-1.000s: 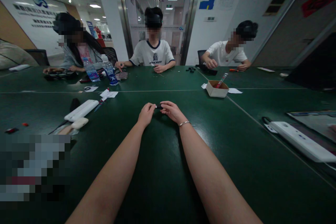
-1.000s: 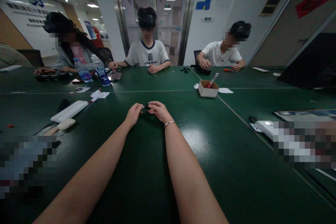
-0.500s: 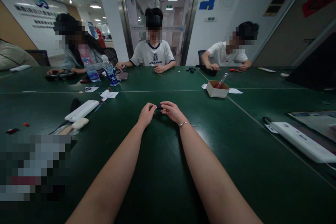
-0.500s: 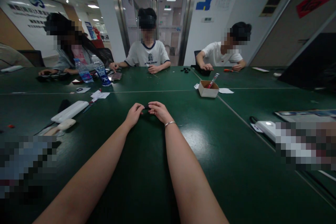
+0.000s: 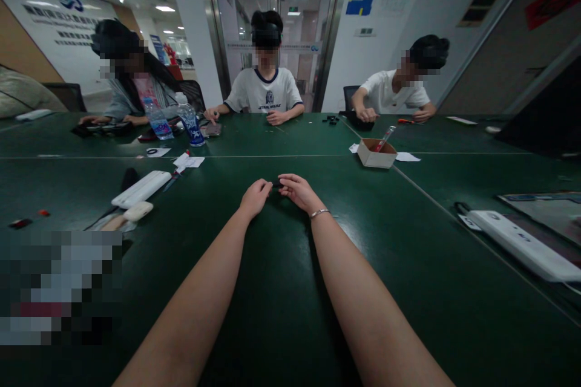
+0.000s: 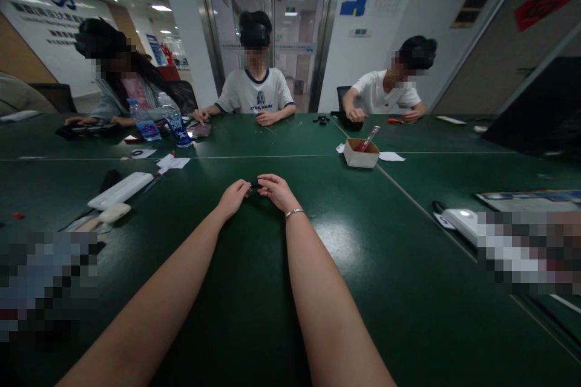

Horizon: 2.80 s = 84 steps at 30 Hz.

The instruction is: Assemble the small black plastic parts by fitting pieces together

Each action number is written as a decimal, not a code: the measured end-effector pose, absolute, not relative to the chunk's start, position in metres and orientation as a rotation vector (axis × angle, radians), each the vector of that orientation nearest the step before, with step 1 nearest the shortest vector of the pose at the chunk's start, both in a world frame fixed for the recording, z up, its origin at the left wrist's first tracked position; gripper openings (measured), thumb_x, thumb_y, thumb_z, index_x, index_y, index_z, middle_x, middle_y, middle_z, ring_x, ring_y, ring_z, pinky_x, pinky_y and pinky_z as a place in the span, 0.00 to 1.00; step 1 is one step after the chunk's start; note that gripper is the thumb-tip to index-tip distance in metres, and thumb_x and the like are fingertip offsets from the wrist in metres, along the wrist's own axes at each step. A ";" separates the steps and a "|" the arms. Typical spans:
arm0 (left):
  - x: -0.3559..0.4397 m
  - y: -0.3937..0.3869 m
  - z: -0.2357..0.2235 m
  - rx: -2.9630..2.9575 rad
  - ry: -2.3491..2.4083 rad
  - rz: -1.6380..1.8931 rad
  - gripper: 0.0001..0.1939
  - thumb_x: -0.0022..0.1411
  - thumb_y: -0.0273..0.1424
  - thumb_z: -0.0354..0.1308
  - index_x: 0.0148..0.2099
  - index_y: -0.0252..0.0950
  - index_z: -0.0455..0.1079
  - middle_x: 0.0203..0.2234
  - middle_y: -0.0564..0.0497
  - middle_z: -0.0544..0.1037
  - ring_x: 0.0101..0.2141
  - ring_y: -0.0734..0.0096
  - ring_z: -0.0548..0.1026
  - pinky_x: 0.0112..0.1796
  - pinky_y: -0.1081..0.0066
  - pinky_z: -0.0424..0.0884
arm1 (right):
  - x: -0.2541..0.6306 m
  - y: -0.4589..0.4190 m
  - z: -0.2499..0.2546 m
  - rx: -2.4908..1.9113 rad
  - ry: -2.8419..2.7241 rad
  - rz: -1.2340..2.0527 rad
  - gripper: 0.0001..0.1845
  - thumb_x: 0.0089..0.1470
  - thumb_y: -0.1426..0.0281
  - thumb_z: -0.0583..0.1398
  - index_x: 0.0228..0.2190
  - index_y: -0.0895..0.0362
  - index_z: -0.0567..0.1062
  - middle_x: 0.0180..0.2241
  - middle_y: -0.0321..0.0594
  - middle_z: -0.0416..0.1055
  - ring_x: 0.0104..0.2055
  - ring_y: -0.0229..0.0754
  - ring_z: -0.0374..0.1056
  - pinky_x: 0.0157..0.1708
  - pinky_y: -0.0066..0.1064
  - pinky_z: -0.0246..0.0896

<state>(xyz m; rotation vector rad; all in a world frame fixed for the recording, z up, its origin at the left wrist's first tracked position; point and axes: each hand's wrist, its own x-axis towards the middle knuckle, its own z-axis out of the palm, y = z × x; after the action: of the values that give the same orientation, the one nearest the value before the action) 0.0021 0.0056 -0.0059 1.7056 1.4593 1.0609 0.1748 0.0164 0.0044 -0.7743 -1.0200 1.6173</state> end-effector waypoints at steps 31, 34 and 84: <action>0.005 -0.006 0.008 1.731 1.400 1.064 0.27 0.65 0.50 0.43 0.23 0.38 0.66 0.20 0.52 0.73 0.24 0.70 0.70 0.33 0.69 0.65 | 0.172 0.014 0.009 -0.864 -1.049 1.594 0.15 0.45 0.63 0.71 0.30 0.59 0.75 0.22 0.37 0.73 0.20 0.31 0.65 0.18 0.21 0.59; 0.005 -0.007 0.009 1.704 1.421 1.056 0.28 0.65 0.51 0.40 0.24 0.38 0.66 0.19 0.52 0.72 0.24 0.69 0.70 0.33 0.69 0.66 | 0.173 0.014 0.008 -0.862 -1.046 1.597 0.14 0.45 0.64 0.70 0.31 0.59 0.75 0.22 0.37 0.73 0.20 0.32 0.66 0.19 0.21 0.60; 0.005 -0.002 0.004 1.693 1.479 1.104 0.23 0.65 0.47 0.43 0.27 0.39 0.67 0.22 0.52 0.74 0.25 0.68 0.71 0.32 0.68 0.64 | 0.175 0.013 0.008 -0.772 -1.067 1.625 0.12 0.43 0.76 0.68 0.33 0.56 0.78 0.30 0.36 0.75 0.29 0.34 0.71 0.30 0.24 0.71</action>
<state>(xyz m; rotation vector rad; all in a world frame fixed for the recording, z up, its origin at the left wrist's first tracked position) 0.0045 -0.0022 0.0039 1.6931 1.4788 1.1036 0.1751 0.0132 0.0080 -0.7720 -1.0668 1.6251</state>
